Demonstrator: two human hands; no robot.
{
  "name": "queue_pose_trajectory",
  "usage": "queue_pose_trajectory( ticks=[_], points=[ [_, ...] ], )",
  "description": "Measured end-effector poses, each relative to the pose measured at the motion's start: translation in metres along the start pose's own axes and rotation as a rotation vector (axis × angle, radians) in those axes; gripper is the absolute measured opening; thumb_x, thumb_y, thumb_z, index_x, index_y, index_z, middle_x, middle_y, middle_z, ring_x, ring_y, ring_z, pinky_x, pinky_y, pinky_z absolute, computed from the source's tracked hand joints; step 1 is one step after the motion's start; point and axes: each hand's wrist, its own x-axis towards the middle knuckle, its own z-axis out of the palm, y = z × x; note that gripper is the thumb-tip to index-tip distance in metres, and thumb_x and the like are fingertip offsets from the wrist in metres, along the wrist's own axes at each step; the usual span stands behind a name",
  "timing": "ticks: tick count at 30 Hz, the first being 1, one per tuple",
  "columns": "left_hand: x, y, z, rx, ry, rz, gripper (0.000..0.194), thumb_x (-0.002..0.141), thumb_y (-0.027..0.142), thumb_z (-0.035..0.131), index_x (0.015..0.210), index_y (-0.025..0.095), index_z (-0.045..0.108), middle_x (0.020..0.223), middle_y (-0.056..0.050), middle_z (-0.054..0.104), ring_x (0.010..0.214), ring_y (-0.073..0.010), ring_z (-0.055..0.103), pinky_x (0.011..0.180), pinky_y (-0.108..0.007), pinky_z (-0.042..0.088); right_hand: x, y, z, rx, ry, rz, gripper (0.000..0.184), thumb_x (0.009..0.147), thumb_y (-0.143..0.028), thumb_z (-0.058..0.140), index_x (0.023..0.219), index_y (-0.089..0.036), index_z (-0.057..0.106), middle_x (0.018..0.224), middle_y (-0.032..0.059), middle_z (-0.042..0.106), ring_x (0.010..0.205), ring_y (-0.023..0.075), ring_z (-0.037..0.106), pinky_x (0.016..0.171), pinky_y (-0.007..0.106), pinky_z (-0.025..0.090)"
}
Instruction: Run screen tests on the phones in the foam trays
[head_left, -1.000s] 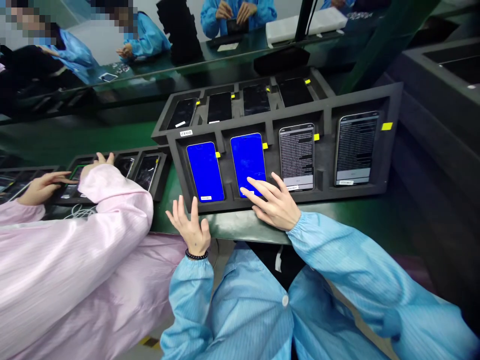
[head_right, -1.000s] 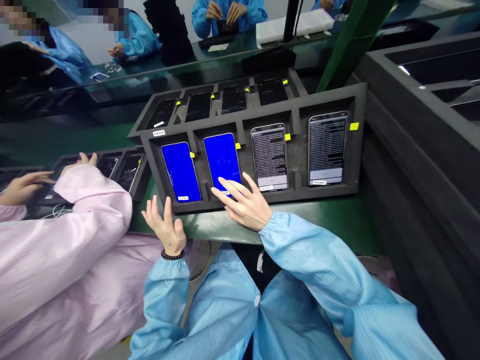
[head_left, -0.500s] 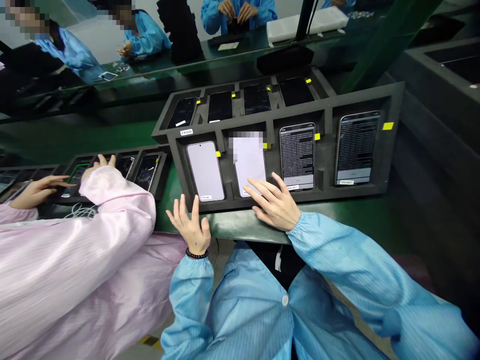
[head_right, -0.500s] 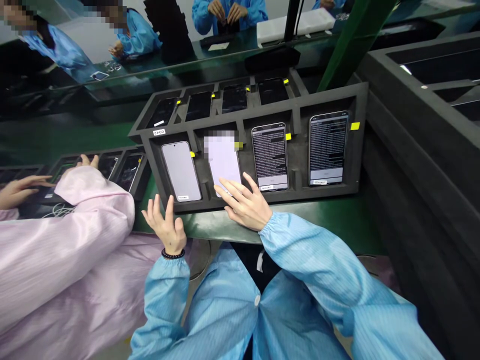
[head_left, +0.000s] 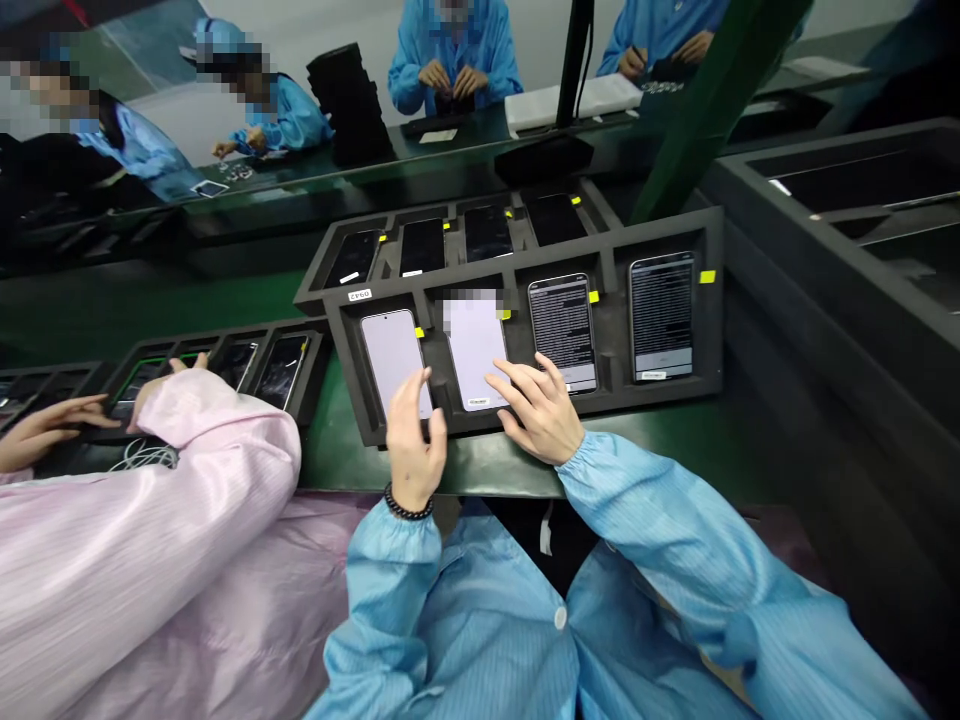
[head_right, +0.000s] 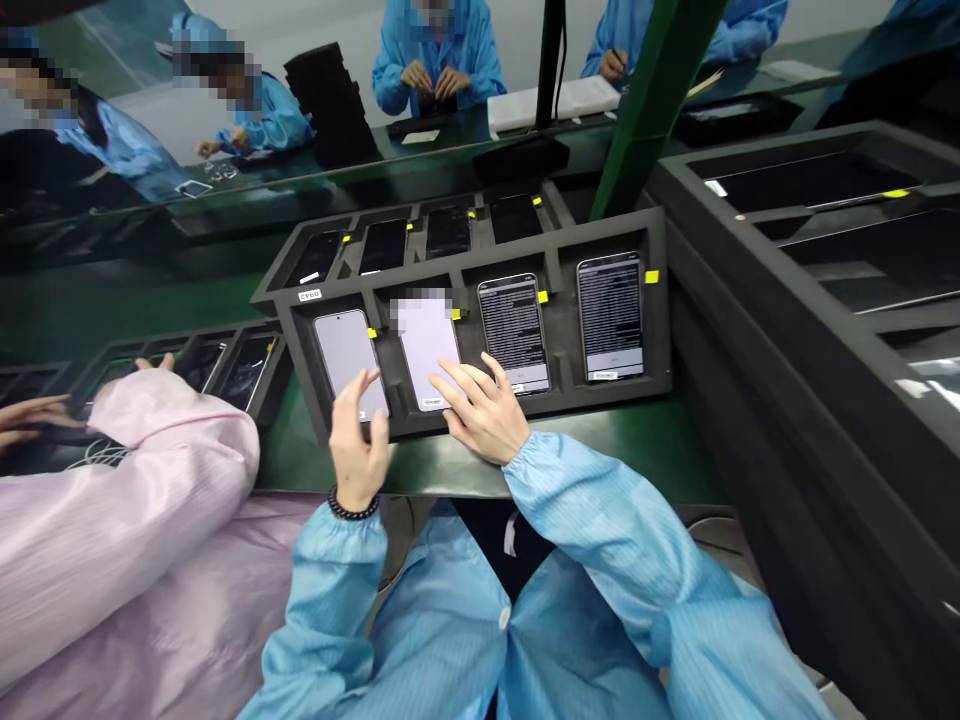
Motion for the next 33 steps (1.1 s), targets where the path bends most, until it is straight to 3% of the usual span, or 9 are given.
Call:
queue_pose_trajectory(
  ticks=[3,5,9,13,17,21,25,28,33],
  points=[
    [0.019,0.027,0.034,-0.032,-0.094,-0.010,0.065,0.098,0.035,0.045,0.156,0.011,0.026,0.158,-0.021,0.037,0.152,-0.0275,0.029,0.125,-0.047,0.028,0.000,0.003,-0.007,-0.011,0.069,0.055,0.059,0.095,-0.022,0.050,0.153,-0.020,0.040,0.141,0.0100,0.062,0.121,0.0252,0.057,0.119,0.050,0.033],
    [0.026,0.039,0.054,-0.041,-0.066,-0.091,0.072,0.096,0.039,0.049,0.156,0.007,0.024,0.160,-0.024,0.030,0.154,-0.0315,0.022,0.125,-0.050,0.026,-0.001,0.004,-0.013,-0.029,0.117,0.118,0.056,0.096,-0.022,0.048,0.152,-0.022,0.041,0.141,0.0091,0.061,0.121,0.0252,0.057,0.119,0.049,0.034],
    [0.038,0.039,0.068,-0.240,0.028,-0.393,0.069,0.092,0.039,0.054,0.151,0.011,0.032,0.148,-0.023,0.047,0.140,-0.0291,0.045,0.117,-0.045,0.039,-0.004,0.007,-0.022,-0.049,0.245,0.237,0.049,0.096,-0.022,0.048,0.145,-0.021,0.048,0.139,0.0102,0.062,0.122,0.0258,0.056,0.117,0.048,0.037],
    [0.059,0.024,0.057,-0.476,-0.115,-0.456,0.056,0.086,0.034,0.060,0.137,0.014,0.046,0.124,-0.017,0.067,0.111,-0.0222,0.067,0.094,-0.034,0.055,-0.007,0.010,-0.026,-0.038,0.333,0.319,0.041,0.096,-0.021,0.046,0.136,-0.019,0.055,0.135,0.0119,0.062,0.123,0.0264,0.056,0.114,0.047,0.040],
    [0.067,0.027,0.039,-0.548,-0.104,-0.454,0.042,0.082,0.046,0.064,0.111,0.016,0.056,0.088,-0.006,0.071,0.074,-0.0163,0.068,0.065,-0.025,0.054,-0.009,0.008,-0.033,0.024,0.391,0.377,0.034,0.097,-0.023,0.044,0.127,-0.020,0.060,0.133,0.0120,0.063,0.120,0.0260,0.059,0.106,0.044,0.047],
    [0.041,0.057,0.009,-0.634,-0.072,-0.534,0.036,0.086,0.044,0.056,0.110,0.017,0.059,0.107,-0.008,0.071,0.090,-0.0170,0.068,0.075,-0.024,0.055,-0.009,-0.007,-0.058,0.314,0.391,0.541,0.024,0.098,-0.024,0.045,0.104,-0.020,0.067,0.110,0.0095,0.071,0.104,0.0233,0.065,0.093,0.038,0.052],
    [-0.008,0.098,-0.018,-0.637,-0.152,-0.677,0.035,0.085,0.041,0.056,0.110,0.018,0.063,0.112,-0.007,0.070,0.102,-0.0198,0.066,0.082,-0.025,0.055,-0.009,-0.028,-0.089,0.602,0.163,0.676,0.023,0.098,-0.033,0.047,0.088,-0.021,0.064,0.081,0.0017,0.068,0.073,0.0156,0.063,0.065,0.027,0.049],
    [-0.037,0.117,-0.029,-0.731,-0.289,-0.729,0.036,0.090,0.045,0.056,0.115,0.020,0.061,0.111,-0.006,0.070,0.104,-0.0215,0.066,0.083,-0.027,0.054,-0.011,-0.039,-0.102,0.404,0.102,0.667,0.031,0.097,-0.031,0.054,0.069,-0.021,0.052,0.061,-0.0033,0.052,0.059,0.0116,0.049,0.059,0.026,0.039],
    [-0.054,0.127,-0.039,-0.749,-0.297,-0.747,0.032,0.091,0.045,0.060,0.113,0.022,0.063,0.107,-0.004,0.069,0.104,-0.0183,0.064,0.082,-0.023,0.052,-0.023,-0.047,-0.107,0.160,0.197,0.380,0.037,0.099,-0.021,0.056,0.064,-0.021,0.046,0.058,-0.0028,0.047,0.058,0.0129,0.037,0.059,0.030,0.032]
  ],
)
